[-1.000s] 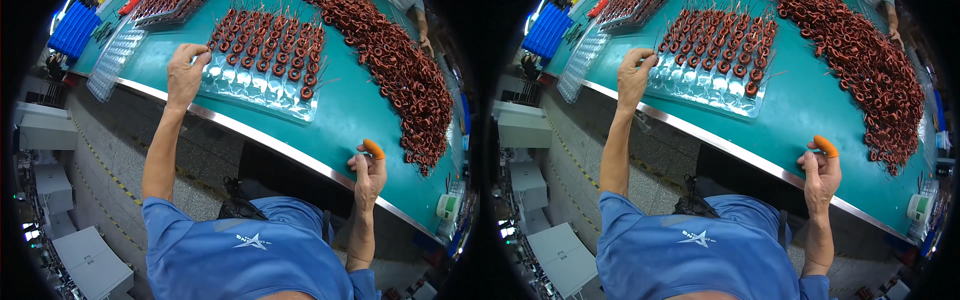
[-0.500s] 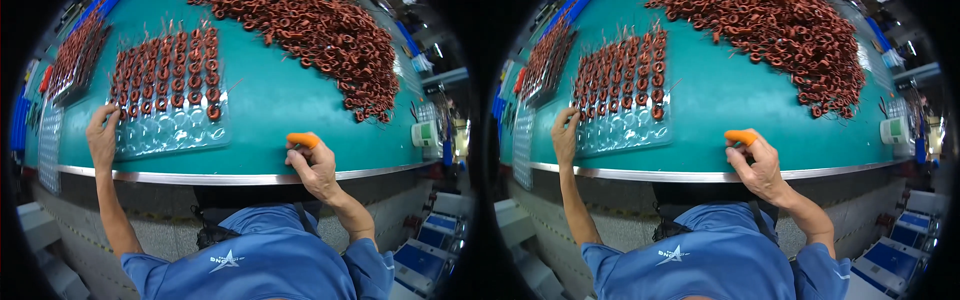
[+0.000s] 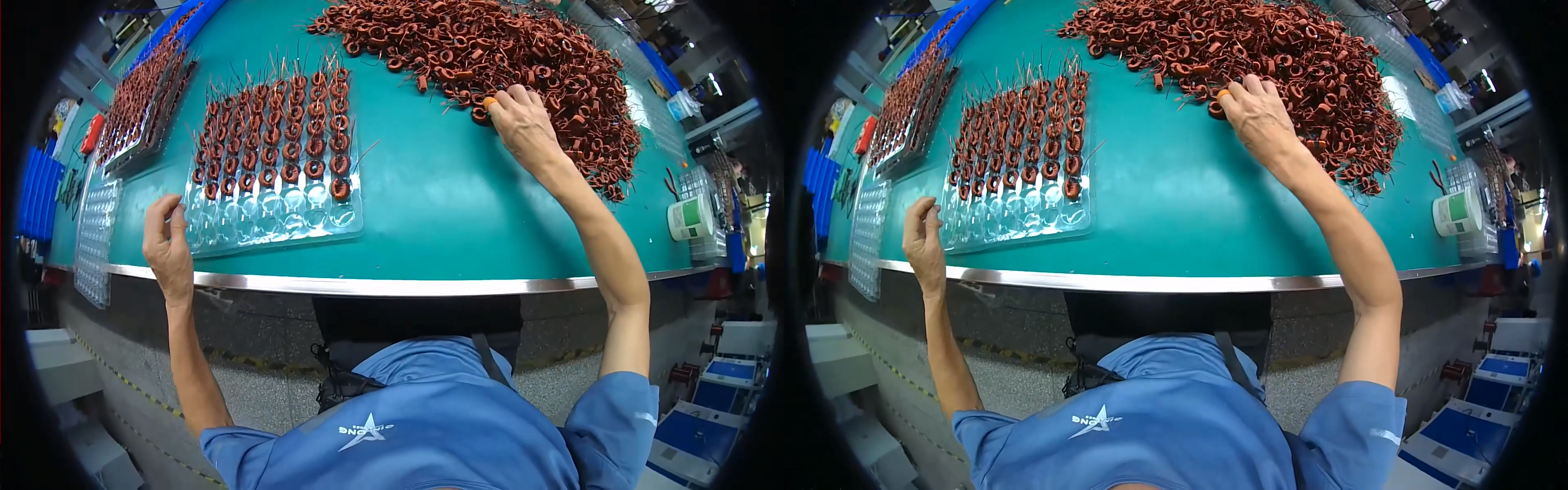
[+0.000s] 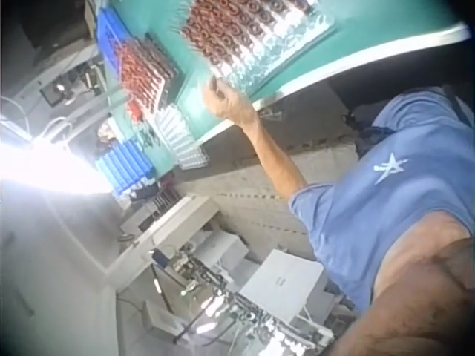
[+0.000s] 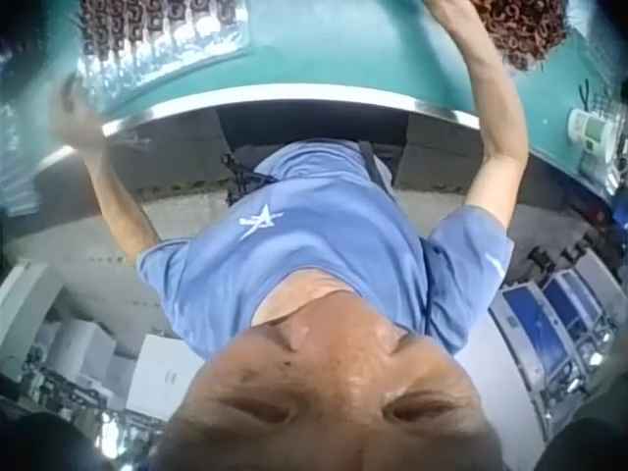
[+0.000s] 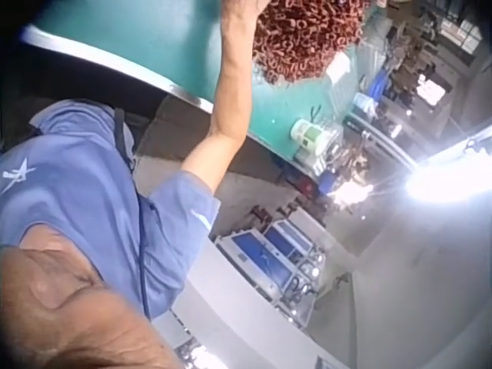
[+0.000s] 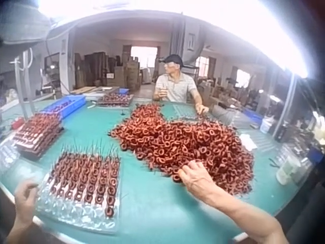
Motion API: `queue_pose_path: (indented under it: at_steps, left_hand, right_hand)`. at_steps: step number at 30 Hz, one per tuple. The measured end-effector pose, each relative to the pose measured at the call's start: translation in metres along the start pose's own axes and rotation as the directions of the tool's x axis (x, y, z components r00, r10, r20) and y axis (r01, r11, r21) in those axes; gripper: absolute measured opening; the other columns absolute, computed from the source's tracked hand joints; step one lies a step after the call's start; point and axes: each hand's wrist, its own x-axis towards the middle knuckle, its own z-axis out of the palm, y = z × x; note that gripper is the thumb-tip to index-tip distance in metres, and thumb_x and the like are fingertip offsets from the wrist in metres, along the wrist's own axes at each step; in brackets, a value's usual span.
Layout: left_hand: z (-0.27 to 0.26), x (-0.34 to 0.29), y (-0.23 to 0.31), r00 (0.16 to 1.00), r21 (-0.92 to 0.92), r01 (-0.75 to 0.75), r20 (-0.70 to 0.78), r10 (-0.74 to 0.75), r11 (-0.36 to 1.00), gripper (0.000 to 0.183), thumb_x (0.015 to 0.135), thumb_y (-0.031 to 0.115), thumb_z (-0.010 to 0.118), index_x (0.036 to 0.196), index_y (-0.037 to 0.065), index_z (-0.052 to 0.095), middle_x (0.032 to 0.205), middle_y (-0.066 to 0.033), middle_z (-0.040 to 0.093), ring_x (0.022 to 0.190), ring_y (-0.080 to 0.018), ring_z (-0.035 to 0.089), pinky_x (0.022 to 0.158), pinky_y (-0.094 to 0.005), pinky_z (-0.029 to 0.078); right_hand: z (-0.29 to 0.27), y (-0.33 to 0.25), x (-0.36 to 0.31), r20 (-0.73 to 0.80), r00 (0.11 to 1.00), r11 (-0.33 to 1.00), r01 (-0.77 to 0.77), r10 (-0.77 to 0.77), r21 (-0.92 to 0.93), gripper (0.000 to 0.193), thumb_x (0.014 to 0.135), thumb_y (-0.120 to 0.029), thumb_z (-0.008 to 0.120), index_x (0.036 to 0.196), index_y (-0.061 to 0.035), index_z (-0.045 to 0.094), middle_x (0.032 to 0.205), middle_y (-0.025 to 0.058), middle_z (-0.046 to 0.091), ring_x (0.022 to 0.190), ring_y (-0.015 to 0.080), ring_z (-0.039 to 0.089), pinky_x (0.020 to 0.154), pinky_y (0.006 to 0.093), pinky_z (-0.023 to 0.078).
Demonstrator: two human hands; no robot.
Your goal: Preparing and organizing copper wire coils into a plastic sorting tray at an industrial workbench.
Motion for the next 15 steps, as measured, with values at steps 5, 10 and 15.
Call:
queue_pose_path:
  at_steps: [5,10,15]
  left_hand:
    - [-0.024,-0.026,0.017,1.0,-0.091,0.007,0.004,-0.006,0.996,0.015,0.095,0.001,0.051,0.107,-0.001,0.06,0.109,-0.0069,0.058,0.089,-0.0129,0.058,0.069,-0.0243,0.048]
    - [-0.016,-0.053,0.063,0.994,-0.206,-0.005,0.102,0.027,0.979,0.014,0.093,-0.004,0.05,0.104,-0.002,0.058,0.107,-0.0089,0.057,0.087,-0.0129,0.057,0.067,-0.0233,0.047]
    - [0.011,-0.068,0.12,0.975,-0.345,-0.049,0.186,0.119,0.937,0.016,0.087,-0.006,0.056,0.101,-0.001,0.061,0.103,-0.0116,0.06,0.083,-0.0153,0.06,0.07,-0.0234,0.049]
  right_hand:
    - [0.003,0.015,0.004,0.024,0.997,0.998,0.067,-0.068,0.006,0.01,0.08,-0.005,0.055,0.089,-0.0056,0.06,0.085,0.0061,0.058,0.089,0.022,0.054,0.081,0.0339,0.045]
    - [-0.004,0.021,-0.004,-0.189,0.925,0.829,-0.187,0.329,0.528,0.01,0.083,-0.009,0.066,0.091,-0.0042,0.067,0.083,0.0071,0.064,0.079,0.0224,0.061,0.068,0.0318,0.051]
    - [-0.023,0.016,-0.008,-0.007,0.813,0.578,-0.408,0.582,0.707,0.017,0.088,-0.015,0.066,0.098,-0.0016,0.069,0.08,0.0111,0.069,0.064,0.0119,0.06,0.059,0.0264,0.047]
